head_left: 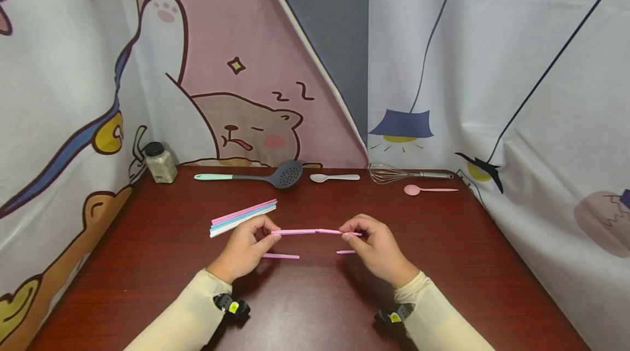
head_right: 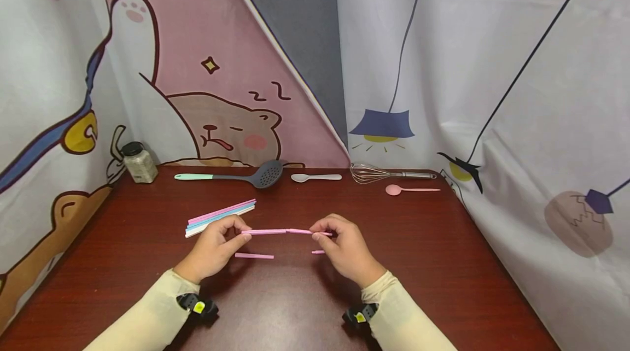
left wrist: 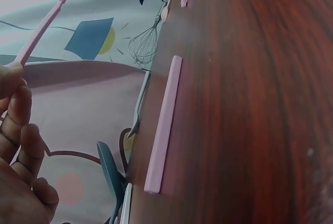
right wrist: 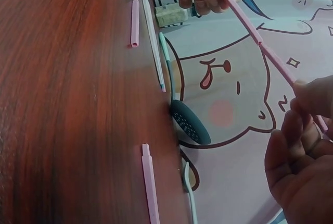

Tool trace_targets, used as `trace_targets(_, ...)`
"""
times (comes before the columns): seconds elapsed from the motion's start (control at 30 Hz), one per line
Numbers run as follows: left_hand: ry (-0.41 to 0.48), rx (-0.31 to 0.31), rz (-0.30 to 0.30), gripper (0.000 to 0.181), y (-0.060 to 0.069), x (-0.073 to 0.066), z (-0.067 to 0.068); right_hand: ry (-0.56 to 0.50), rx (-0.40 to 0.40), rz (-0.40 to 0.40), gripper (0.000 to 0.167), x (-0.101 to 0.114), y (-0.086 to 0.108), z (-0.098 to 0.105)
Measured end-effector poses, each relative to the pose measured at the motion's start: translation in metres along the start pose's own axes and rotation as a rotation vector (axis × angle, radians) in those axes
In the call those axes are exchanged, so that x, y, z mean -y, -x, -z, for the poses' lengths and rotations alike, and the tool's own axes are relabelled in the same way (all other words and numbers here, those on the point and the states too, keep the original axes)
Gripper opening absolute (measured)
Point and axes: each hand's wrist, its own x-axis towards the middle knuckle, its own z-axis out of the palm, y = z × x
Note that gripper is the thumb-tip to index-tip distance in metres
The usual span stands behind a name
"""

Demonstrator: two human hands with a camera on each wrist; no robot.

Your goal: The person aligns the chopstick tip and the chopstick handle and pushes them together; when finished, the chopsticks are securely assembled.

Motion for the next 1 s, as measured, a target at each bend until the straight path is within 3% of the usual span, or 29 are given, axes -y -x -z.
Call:
trace_targets(0.2,0.006,-0.008,-0.017,0.006,0.0002,0.0011,-0.0004,0.006,0.000,-0.010,0.012,-0.0019,0.0005,0.0004)
trace_targets(0.4,0.002,-0.021,-0.082,0.011,-0.0001,0.0026,-0.0022,0.017,-0.006,-0.036,0.014,-0.0013,0.0006,-0.0001)
trace_targets(0.57,0.026,0.005,-0.113,0.012,0.0001,0.0013,-0.0033,0.004,-0.009,-0.032,0.014,-0.0013,0.0005,-0.0014)
trace_targets(0.73,0.035,0.016,-0.127,0.007,0.0001,-0.0009,-0.0038,-0.011,-0.027,-0.023,0.014,-0.0003,0.0006,-0.0036)
trace_targets(1.0,0.022,-0.001,-0.128,0.012,0.0004,-0.0013,-0.0030,-0.024,-0.026,-0.012,0.011,-0.0036,0.0016,-0.0060)
